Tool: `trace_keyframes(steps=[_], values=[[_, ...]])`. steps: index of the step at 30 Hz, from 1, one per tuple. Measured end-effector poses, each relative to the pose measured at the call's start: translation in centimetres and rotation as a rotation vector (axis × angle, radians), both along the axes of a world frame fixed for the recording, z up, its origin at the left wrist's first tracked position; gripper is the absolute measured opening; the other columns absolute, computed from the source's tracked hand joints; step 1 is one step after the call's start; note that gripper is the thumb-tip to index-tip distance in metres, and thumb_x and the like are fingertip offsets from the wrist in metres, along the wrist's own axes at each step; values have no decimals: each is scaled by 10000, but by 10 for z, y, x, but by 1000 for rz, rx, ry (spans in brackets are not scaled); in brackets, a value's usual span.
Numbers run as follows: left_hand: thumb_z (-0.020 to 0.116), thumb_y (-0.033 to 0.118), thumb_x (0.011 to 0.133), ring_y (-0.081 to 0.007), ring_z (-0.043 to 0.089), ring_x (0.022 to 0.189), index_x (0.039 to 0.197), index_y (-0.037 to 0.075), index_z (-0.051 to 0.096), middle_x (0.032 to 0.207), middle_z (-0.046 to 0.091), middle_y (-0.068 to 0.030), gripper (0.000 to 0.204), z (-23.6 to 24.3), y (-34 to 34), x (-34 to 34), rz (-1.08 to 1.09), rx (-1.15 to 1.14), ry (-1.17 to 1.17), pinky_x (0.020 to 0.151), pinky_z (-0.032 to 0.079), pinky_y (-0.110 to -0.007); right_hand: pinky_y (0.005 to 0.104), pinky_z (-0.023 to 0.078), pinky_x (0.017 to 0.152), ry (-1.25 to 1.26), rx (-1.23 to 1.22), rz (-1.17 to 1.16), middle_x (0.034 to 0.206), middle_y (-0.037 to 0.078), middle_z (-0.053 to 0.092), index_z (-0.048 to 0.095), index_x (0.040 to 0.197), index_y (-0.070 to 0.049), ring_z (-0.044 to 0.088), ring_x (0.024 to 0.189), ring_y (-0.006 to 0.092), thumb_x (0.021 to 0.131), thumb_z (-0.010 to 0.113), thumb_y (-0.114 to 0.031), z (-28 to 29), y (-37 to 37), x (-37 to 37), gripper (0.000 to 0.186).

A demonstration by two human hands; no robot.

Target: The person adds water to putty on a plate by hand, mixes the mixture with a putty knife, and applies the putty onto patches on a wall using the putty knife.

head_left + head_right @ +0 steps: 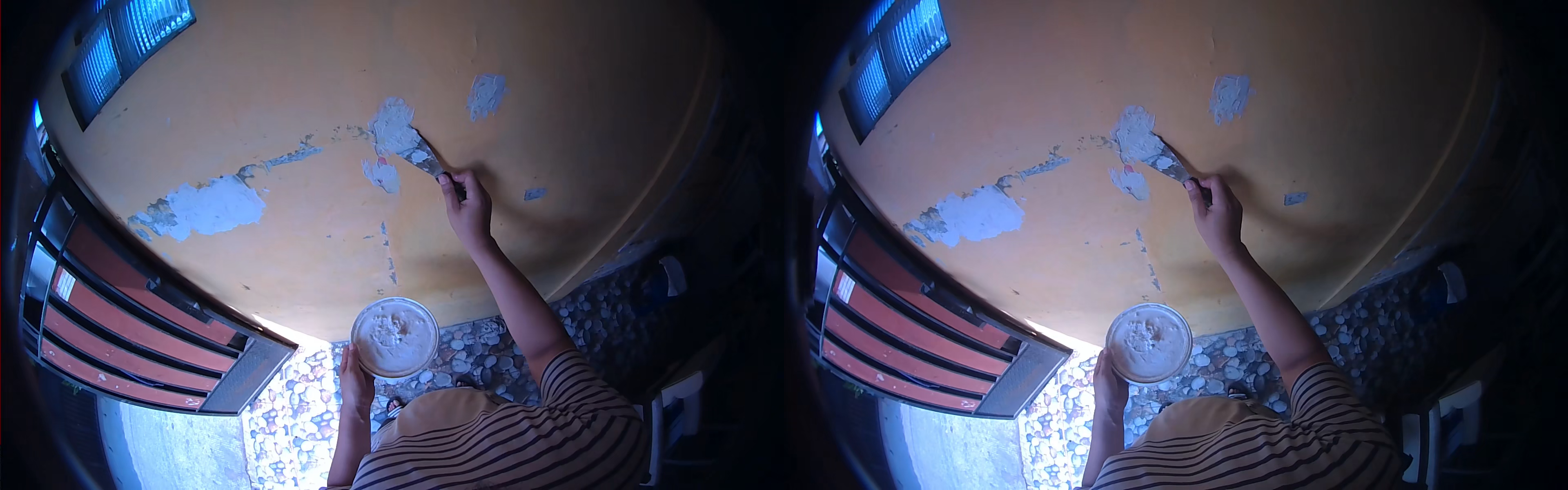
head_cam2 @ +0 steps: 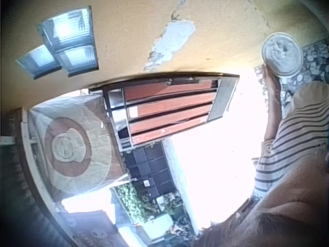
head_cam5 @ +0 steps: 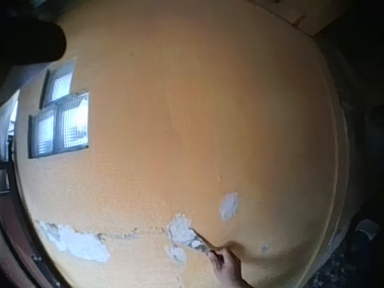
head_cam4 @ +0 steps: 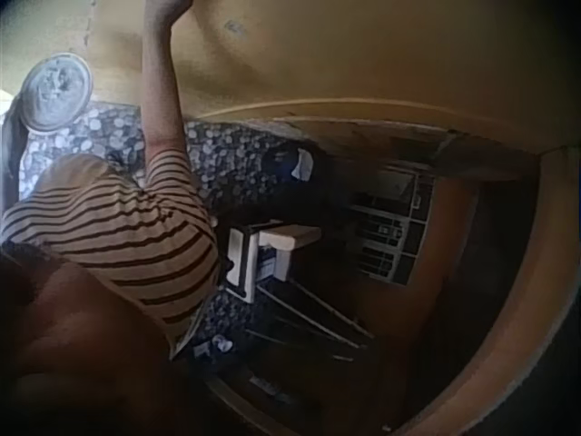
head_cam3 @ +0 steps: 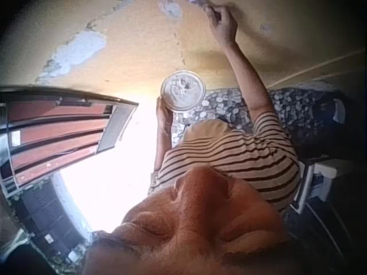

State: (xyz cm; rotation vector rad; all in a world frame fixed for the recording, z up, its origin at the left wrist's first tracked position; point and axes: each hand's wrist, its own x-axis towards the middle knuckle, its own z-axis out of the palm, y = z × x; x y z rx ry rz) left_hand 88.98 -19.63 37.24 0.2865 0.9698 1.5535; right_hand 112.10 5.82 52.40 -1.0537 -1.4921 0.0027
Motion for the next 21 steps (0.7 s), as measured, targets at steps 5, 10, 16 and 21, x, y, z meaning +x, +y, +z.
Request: trace_keyframes(steps=[5, 10, 16, 21], values=[[492, 270, 1050, -172, 602, 1102, 1251, -17, 517, 1159, 614, -95, 352, 0, -1, 0, -17, -9, 2, 965, 495, -318, 355, 520, 621, 130, 101, 113, 782, 116, 666, 581, 904, -31, 651, 667, 254, 933, 702, -239, 4, 2, -9, 241], [501, 272, 1046, -181, 587, 1134, 1279, -42, 493, 1204, 595, -113, 391, -6, 1, 0, -17, -3, 2, 980, 486, -320, 341, 517, 628, 65, 37, 66, 795, 110, 673, 572, 915, -26, 656, 687, 228, 949, 684, -233, 5, 8, -14, 237], [479, 256, 1052, -203, 585, 1149, 1293, -39, 488, 1238, 587, -128, 380, -9, -5, -5, 14, -1, -21, 994, 479, -331, 308, 508, 697, 189, -131, 293, 881, 77, 634, 511, 1155, 2, 597, 744, 146, 1029, 547, -234, -27, -50, -30, 270], [448, 252, 1061, -218, 601, 1131, 1300, -23, 501, 1222, 601, -133, 368, -9, -15, -23, 10, 7, -15, 991, 487, -353, 360, 574, 820, 634, -364, 881, 894, 54, 561, 482, 1194, -12, 598, 816, 137, 1073, 427, -221, -10, -63, -74, 248]])
